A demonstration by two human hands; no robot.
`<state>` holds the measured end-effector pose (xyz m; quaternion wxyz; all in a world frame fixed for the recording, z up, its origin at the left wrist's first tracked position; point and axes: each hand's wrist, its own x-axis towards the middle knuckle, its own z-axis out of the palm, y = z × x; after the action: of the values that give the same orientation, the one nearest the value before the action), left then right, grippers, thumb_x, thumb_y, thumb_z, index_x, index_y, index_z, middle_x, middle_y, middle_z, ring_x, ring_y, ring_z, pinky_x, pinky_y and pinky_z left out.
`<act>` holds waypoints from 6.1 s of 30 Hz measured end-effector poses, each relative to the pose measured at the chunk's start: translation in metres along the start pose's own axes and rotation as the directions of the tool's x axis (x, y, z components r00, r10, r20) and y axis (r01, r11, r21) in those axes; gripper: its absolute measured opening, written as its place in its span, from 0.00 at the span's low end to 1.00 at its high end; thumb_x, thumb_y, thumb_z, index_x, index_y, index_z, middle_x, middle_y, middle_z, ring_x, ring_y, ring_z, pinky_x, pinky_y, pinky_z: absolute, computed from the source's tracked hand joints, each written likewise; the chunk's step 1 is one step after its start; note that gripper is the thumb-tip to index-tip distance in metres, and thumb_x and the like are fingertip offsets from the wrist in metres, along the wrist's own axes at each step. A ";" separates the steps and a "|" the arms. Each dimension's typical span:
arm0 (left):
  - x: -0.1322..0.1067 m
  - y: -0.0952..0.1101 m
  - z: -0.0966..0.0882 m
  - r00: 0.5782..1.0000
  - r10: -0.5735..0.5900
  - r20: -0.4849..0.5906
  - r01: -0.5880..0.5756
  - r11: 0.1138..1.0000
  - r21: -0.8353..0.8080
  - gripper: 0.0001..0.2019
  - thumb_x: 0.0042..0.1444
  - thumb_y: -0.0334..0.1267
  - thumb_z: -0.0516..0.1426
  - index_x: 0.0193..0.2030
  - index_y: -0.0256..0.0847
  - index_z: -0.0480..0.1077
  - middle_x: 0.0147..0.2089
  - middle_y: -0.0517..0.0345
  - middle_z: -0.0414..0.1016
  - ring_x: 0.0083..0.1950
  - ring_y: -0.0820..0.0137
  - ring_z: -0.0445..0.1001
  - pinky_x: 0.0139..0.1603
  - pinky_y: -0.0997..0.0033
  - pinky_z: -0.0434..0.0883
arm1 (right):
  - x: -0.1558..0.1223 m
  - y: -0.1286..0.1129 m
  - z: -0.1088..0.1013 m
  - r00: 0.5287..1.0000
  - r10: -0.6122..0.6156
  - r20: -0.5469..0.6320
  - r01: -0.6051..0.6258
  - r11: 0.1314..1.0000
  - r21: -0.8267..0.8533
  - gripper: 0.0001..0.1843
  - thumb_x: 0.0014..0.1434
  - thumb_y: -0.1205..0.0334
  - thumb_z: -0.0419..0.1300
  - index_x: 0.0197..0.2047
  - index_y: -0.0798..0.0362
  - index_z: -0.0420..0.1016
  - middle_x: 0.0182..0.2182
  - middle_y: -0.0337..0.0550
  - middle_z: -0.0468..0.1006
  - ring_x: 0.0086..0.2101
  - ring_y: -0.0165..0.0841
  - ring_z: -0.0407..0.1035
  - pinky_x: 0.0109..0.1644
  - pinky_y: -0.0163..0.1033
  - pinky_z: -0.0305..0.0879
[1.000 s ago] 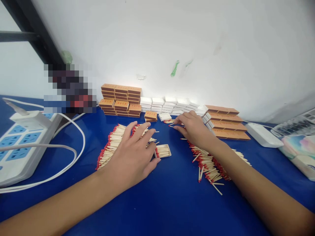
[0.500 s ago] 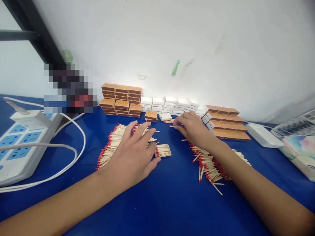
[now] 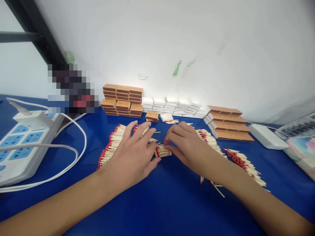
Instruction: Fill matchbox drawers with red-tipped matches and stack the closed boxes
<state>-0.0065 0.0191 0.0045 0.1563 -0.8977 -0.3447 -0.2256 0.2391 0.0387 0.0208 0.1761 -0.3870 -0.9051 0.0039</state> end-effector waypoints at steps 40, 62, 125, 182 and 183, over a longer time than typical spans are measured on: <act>0.000 0.002 -0.003 1.000 0.003 -0.006 -0.003 1.000 0.004 0.13 0.68 0.46 0.64 0.44 0.37 0.83 0.65 0.39 0.82 0.73 0.41 0.73 0.75 0.31 0.67 | 0.000 0.079 0.022 0.982 0.178 -0.068 -0.181 0.983 -0.030 0.08 0.73 0.58 0.64 0.39 0.48 0.77 0.38 0.50 0.80 0.45 0.49 0.68 0.49 0.53 0.66; -0.001 0.002 -0.002 1.000 0.008 0.000 -0.008 1.000 0.003 0.13 0.68 0.46 0.65 0.44 0.38 0.84 0.66 0.39 0.82 0.73 0.41 0.73 0.75 0.30 0.66 | -0.003 0.078 0.021 0.987 0.155 -0.052 -0.157 0.987 -0.033 0.08 0.72 0.58 0.63 0.39 0.48 0.78 0.39 0.50 0.80 0.45 0.48 0.68 0.52 0.55 0.67; 0.001 0.002 -0.001 1.000 0.005 0.005 -0.005 1.000 0.006 0.14 0.65 0.47 0.67 0.44 0.36 0.84 0.66 0.40 0.82 0.73 0.41 0.73 0.75 0.30 0.67 | 0.000 -0.003 0.008 0.991 -0.098 -0.096 0.094 0.995 -0.042 0.05 0.75 0.66 0.61 0.44 0.50 0.78 0.49 0.53 0.79 0.50 0.47 0.69 0.56 0.53 0.70; -0.001 0.001 0.000 1.000 0.023 0.006 -0.023 1.000 -0.005 0.13 0.68 0.46 0.65 0.44 0.38 0.84 0.66 0.39 0.81 0.74 0.41 0.72 0.75 0.29 0.66 | 0.011 0.102 0.025 0.963 0.255 -0.089 -0.263 0.961 -0.089 0.08 0.70 0.58 0.63 0.48 0.49 0.82 0.44 0.52 0.84 0.48 0.51 0.70 0.54 0.57 0.66; -0.001 0.001 0.000 1.000 0.023 0.005 -0.022 1.000 -0.003 0.13 0.68 0.46 0.64 0.44 0.38 0.84 0.66 0.39 0.81 0.74 0.41 0.72 0.75 0.29 0.66 | 0.012 0.102 0.025 0.961 0.258 -0.094 -0.267 0.959 -0.096 0.08 0.70 0.58 0.62 0.48 0.49 0.82 0.44 0.52 0.84 0.49 0.51 0.70 0.54 0.56 0.66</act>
<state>-0.0064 0.0179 0.0043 0.1565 -0.9023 -0.3346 -0.2222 0.2951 0.1220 -0.0135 0.1890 -0.5126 -0.8367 -0.0372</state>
